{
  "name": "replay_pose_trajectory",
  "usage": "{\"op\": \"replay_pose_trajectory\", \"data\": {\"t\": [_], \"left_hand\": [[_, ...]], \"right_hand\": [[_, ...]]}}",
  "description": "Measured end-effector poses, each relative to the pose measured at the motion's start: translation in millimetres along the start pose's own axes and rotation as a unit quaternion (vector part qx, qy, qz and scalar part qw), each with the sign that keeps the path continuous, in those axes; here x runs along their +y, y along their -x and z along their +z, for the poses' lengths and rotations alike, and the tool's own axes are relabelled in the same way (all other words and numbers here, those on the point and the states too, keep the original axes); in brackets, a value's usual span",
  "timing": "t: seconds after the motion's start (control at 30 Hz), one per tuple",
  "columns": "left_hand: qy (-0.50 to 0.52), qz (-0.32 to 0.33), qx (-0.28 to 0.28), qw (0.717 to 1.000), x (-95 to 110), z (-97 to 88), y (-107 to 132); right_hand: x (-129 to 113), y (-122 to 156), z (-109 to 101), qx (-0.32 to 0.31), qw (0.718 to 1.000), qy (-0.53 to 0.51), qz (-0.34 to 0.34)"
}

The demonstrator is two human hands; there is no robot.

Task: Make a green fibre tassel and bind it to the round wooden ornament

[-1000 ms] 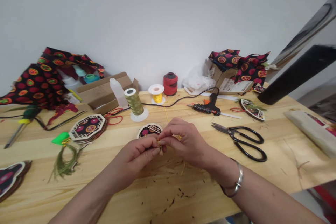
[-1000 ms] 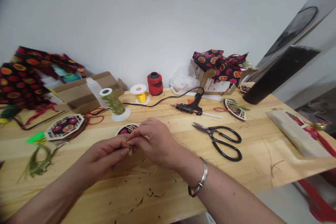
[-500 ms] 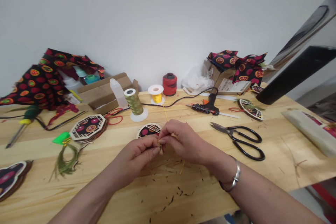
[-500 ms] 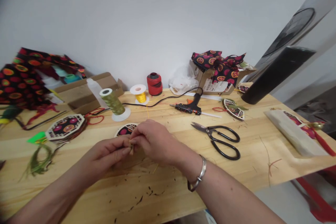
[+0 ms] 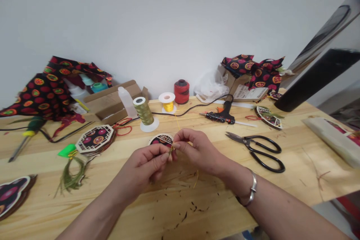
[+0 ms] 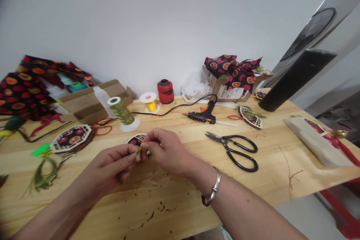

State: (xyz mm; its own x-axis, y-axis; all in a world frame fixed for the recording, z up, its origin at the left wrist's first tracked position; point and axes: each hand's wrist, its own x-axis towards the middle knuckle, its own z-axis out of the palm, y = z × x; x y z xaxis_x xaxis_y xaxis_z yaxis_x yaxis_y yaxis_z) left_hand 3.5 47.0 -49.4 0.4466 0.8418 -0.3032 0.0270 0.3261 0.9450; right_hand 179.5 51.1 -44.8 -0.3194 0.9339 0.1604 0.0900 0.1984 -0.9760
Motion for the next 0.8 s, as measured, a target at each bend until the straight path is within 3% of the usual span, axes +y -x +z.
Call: {"op": "replay_pose_trajectory", "data": {"t": [0.2,0.37,0.8], "left_hand": [[0.094,-0.005,0.016,0.995,2.5,5.1,-2.2],[0.139,-0.005,0.045,0.989,1.7,4.9,-2.9],[0.059,-0.025,0.037,0.997,-0.3,5.6,-4.6]], "right_hand": [[0.7,1.6,1.9,0.046,0.998,0.044,-0.003],[2.6,3.2,2.9,0.045,0.995,0.089,-0.018],[-0.4,4.7,5.2,0.038,0.993,0.096,-0.052]]}}
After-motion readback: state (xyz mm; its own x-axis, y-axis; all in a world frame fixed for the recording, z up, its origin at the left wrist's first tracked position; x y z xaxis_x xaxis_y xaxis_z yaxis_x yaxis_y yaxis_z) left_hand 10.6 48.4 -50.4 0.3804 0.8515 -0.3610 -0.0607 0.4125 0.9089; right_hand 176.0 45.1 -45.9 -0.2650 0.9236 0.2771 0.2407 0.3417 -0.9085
